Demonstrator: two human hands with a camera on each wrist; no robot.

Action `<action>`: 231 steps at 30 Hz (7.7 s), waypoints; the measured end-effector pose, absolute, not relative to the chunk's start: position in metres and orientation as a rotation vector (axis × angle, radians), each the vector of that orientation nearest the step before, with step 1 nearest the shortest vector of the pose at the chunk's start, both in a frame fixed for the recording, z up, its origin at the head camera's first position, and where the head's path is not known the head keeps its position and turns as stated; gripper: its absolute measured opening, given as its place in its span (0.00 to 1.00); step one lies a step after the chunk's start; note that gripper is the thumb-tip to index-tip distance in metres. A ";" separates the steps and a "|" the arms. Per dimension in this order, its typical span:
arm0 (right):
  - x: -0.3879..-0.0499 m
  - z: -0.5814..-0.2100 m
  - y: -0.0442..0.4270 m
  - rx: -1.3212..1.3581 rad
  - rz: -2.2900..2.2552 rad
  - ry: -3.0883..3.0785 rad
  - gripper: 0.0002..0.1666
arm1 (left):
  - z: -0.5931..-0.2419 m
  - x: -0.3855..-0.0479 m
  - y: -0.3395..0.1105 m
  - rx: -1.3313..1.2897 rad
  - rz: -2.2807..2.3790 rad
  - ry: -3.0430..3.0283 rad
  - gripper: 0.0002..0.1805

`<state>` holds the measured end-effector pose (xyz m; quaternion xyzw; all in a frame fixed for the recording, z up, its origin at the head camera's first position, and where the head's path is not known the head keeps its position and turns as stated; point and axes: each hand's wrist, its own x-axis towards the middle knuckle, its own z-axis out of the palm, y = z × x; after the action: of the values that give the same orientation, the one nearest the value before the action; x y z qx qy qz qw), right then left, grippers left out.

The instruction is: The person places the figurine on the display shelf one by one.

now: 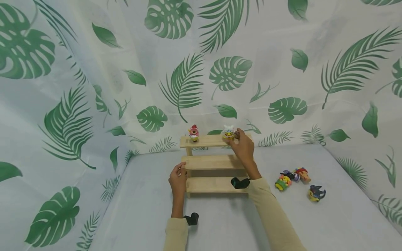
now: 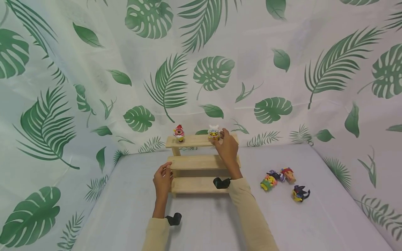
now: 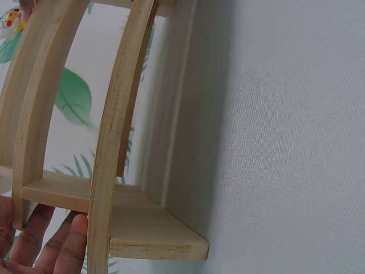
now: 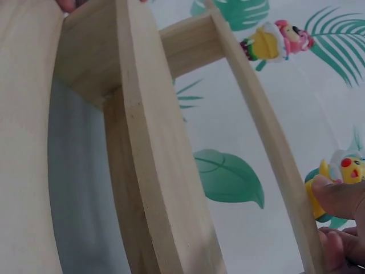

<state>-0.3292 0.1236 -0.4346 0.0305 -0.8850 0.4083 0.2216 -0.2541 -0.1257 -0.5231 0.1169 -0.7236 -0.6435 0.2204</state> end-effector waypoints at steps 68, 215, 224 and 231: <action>-0.166 -0.570 0.298 -1.117 1.451 -1.947 0.42 | -0.522 -0.250 -0.124 0.339 -1.773 -2.001 0.12; -0.273 -0.488 0.052 0.504 1.464 -2.212 0.27 | -0.520 -0.254 -0.126 0.336 -1.786 -2.000 0.13; -0.278 -0.494 0.031 0.459 1.437 -2.273 0.28 | -0.521 -0.253 -0.125 0.341 -1.776 -1.996 0.12; -0.280 -0.493 0.019 0.369 1.343 -2.357 0.30 | -0.523 -0.254 -0.125 0.357 -1.779 -2.002 0.13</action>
<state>-0.2800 0.0186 -0.4927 0.1321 -0.8434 0.4806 0.2004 -0.2544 -0.1251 -0.5231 0.1291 -0.7230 -0.6427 0.2181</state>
